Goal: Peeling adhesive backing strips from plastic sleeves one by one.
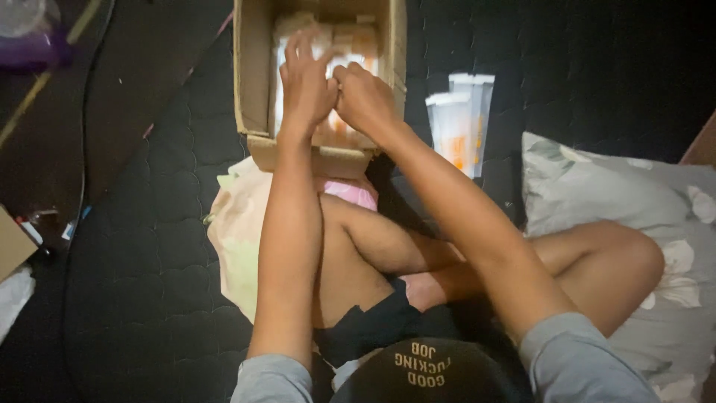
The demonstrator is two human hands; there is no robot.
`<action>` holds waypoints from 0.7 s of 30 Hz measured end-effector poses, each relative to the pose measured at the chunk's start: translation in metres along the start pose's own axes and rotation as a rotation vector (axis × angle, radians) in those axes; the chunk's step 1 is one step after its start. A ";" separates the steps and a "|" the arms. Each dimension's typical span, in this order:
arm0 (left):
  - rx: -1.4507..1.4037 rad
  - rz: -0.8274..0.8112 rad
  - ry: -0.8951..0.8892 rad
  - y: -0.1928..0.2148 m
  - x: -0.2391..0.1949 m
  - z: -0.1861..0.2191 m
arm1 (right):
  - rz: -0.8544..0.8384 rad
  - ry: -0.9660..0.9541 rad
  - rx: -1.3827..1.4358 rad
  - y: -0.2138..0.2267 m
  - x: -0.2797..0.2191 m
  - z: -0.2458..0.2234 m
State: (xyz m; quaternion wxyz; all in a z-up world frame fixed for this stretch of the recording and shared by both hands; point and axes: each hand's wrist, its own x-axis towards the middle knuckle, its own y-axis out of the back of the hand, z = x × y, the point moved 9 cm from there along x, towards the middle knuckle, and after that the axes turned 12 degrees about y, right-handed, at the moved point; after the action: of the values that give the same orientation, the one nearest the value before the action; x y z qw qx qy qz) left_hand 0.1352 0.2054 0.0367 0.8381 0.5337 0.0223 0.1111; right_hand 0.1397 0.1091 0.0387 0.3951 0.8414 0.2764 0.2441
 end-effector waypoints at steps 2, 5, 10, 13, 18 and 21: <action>-0.055 0.045 -0.058 0.017 -0.018 0.020 | 0.064 0.064 0.019 0.028 -0.012 0.001; -0.111 0.086 -0.116 0.024 -0.038 0.042 | 0.168 0.143 0.086 0.075 -0.048 0.003; -0.129 0.093 -0.143 -0.016 -0.064 0.053 | 0.275 -0.387 0.709 0.125 -0.138 0.037; -0.181 0.110 -0.123 -0.013 -0.099 0.066 | 0.458 -0.380 0.709 0.147 -0.190 0.074; -0.819 -0.188 0.268 -0.050 -0.146 0.052 | 0.663 -0.419 0.751 0.161 -0.280 0.114; -1.217 -0.354 0.468 -0.066 -0.187 0.075 | 0.806 -0.640 1.172 0.102 -0.321 0.136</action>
State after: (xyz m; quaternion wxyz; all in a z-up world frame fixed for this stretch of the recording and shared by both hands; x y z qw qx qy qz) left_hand -0.0243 0.0731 -0.0058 0.9680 -0.0832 0.2238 0.0773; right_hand 0.0189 -0.2285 -0.0188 -0.1728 0.9778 -0.0944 -0.0716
